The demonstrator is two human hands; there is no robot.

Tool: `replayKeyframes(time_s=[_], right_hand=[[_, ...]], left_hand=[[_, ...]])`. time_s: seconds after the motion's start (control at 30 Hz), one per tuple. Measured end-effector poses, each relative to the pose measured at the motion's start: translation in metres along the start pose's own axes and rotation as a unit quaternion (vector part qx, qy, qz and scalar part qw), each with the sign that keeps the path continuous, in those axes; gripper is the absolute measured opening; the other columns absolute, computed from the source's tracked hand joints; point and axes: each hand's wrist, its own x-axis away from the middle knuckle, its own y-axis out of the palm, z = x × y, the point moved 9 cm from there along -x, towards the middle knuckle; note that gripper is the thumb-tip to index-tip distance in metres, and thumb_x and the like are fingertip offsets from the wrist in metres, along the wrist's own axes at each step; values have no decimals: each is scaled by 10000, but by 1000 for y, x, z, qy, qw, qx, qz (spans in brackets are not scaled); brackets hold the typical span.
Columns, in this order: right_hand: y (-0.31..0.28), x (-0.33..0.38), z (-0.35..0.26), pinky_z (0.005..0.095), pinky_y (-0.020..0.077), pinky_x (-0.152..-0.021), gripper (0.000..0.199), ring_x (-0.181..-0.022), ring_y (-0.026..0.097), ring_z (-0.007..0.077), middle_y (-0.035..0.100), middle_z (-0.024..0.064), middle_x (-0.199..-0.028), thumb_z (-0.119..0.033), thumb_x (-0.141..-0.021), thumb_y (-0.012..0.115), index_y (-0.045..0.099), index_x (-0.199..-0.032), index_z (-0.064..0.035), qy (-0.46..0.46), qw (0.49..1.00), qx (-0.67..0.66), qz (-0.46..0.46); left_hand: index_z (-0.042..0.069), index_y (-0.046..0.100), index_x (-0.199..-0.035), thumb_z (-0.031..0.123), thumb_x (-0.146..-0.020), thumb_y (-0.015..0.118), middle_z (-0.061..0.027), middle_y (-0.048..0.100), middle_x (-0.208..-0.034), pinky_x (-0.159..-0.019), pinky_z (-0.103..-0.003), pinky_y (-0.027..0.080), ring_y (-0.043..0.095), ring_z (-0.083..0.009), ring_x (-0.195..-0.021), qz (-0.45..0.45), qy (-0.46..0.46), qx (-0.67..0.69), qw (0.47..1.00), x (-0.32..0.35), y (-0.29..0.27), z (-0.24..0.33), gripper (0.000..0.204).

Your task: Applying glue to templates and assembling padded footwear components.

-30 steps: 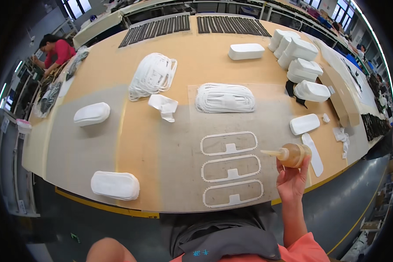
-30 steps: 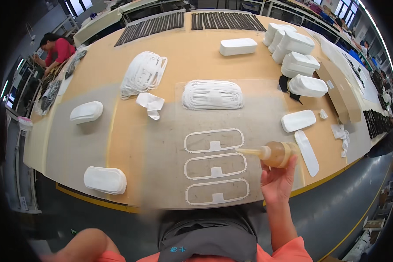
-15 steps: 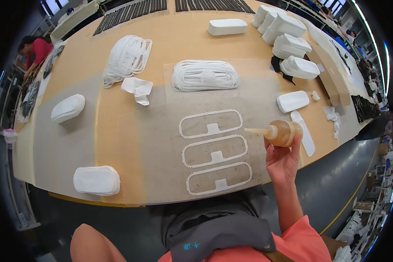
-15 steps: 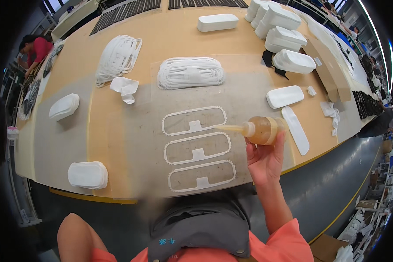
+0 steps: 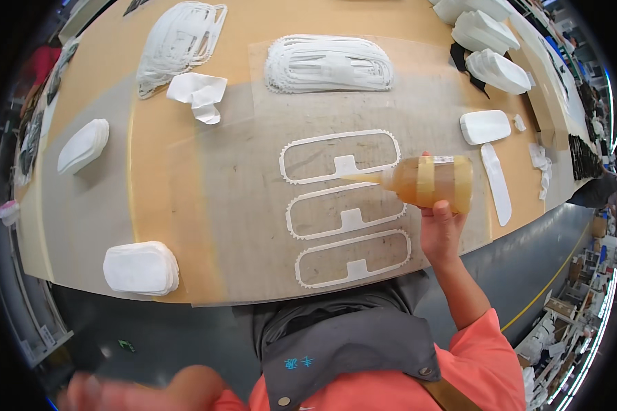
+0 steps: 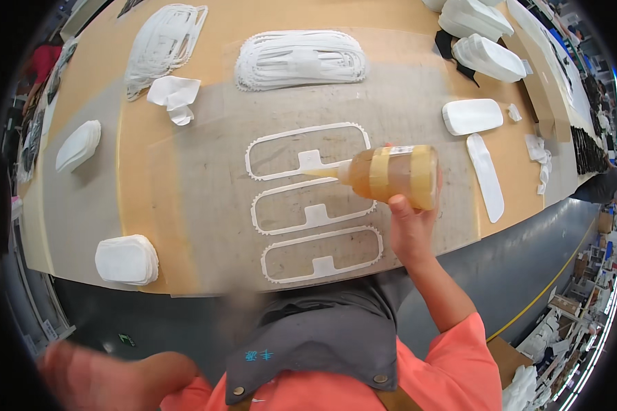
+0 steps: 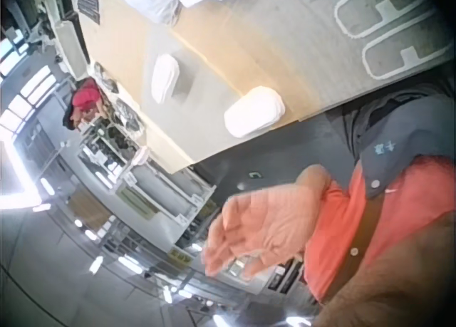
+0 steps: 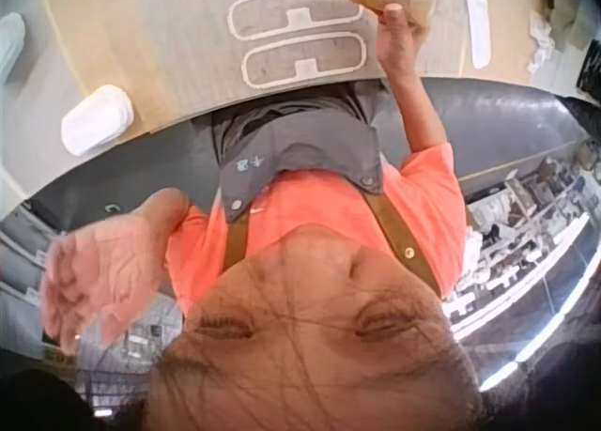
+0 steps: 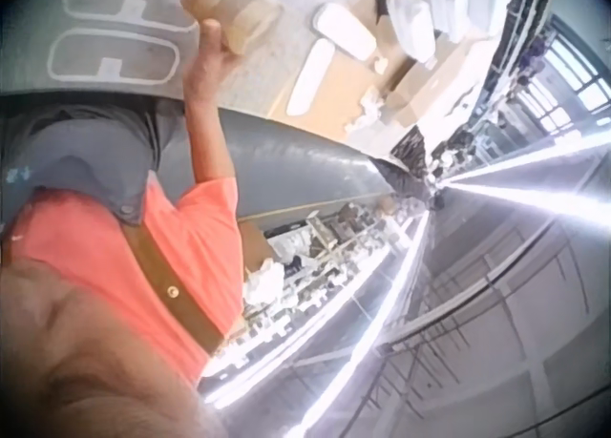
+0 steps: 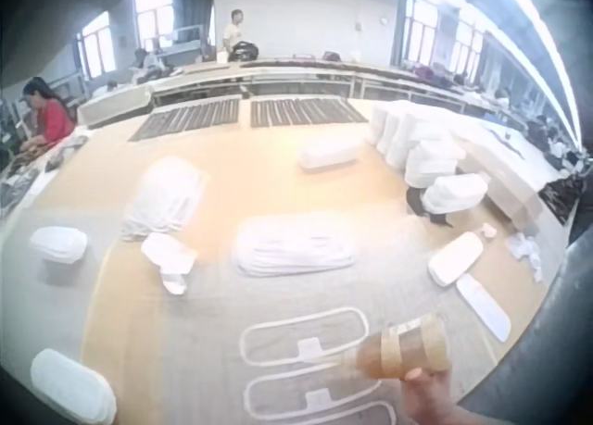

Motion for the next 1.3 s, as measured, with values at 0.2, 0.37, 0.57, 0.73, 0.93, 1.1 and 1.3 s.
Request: replayKeyframes(time_s=[0.2, 0.37, 0.57, 0.73, 0.93, 1.1, 1.3], right_hand=[[3, 0, 13, 460, 340, -1173, 978, -1411, 419, 301, 454, 202, -1493, -436, -812, 842, 238, -1502, -97, 22, 1000, 1, 13], [12, -3, 15, 462, 356, -1163, 982, -1406, 424, 308, 453, 214, -1489, -464, -805, 840, 248, -1497, -96, 11, 1000, 12, 0], [23, -3, 17, 471, 398, -1130, 998, -1402, 427, 320, 451, 220, -1485, -508, -788, 838, 253, -1488, -103, 1, 998, 52, -31], [32, -3, 17, 481, 396, -1132, 1039, -1399, 429, 325, 449, 225, -1482, -496, -751, 868, 243, -1491, -120, 6, 999, 38, -31], [50, -4, 19, 483, 400, -1124, 1032, -1390, 439, 332, 455, 237, -1471, -495, -729, 883, 262, -1471, -137, 4, 999, 24, -48], [54, -5, 21, 484, 404, -1115, 1035, -1386, 443, 333, 467, 234, -1461, -517, -723, 881, 269, -1466, -138, -2, 998, 38, -59], [62, -5, 22, 491, 407, -1112, 1040, -1383, 449, 343, 466, 244, -1460, -558, -735, 857, 257, -1467, -127, -20, 995, 65, -67]], left_hand=[[93, 547, -1220, 460, -1077, 396, -86, 581, -1169, -941, -397, 424, 538, -252, -1106, -181, -425, -140, 876, 123, -52, -90, 422], [117, 546, -1017, 461, -1073, 431, -118, 642, -993, -799, -385, 461, 577, -266, -946, -178, -499, 183, 828, 147, 1, -72, 367], [136, 634, -1157, 435, -1018, 583, -150, 700, -1059, -859, -348, 443, 563, -283, -999, -115, -594, 354, 713, 129, 38, -69, 334], [133, 652, -1123, 434, -1008, 601, -128, 718, -992, -840, -335, 443, 568, -250, -933, -94, -622, 406, 663, 130, 31, -66, 326], [123, 602, -1093, 448, -1037, 523, -126, 704, -965, -811, -354, 452, 577, -251, -904, -119, -602, 367, 699, 140, 4, -78, 340], [-13, 631, -1076, 89, -992, 487, -195, 674, -1070, -910, -396, 468, 591, -296, -991, -177, -665, 209, 695, 181, -29, -98, 195], [-7, 653, -999, 59, -979, 541, -155, 688, -954, -815, -418, 515, 646, -307, -899, -300, -658, 40, 690, 203, -38, -110, 132]])
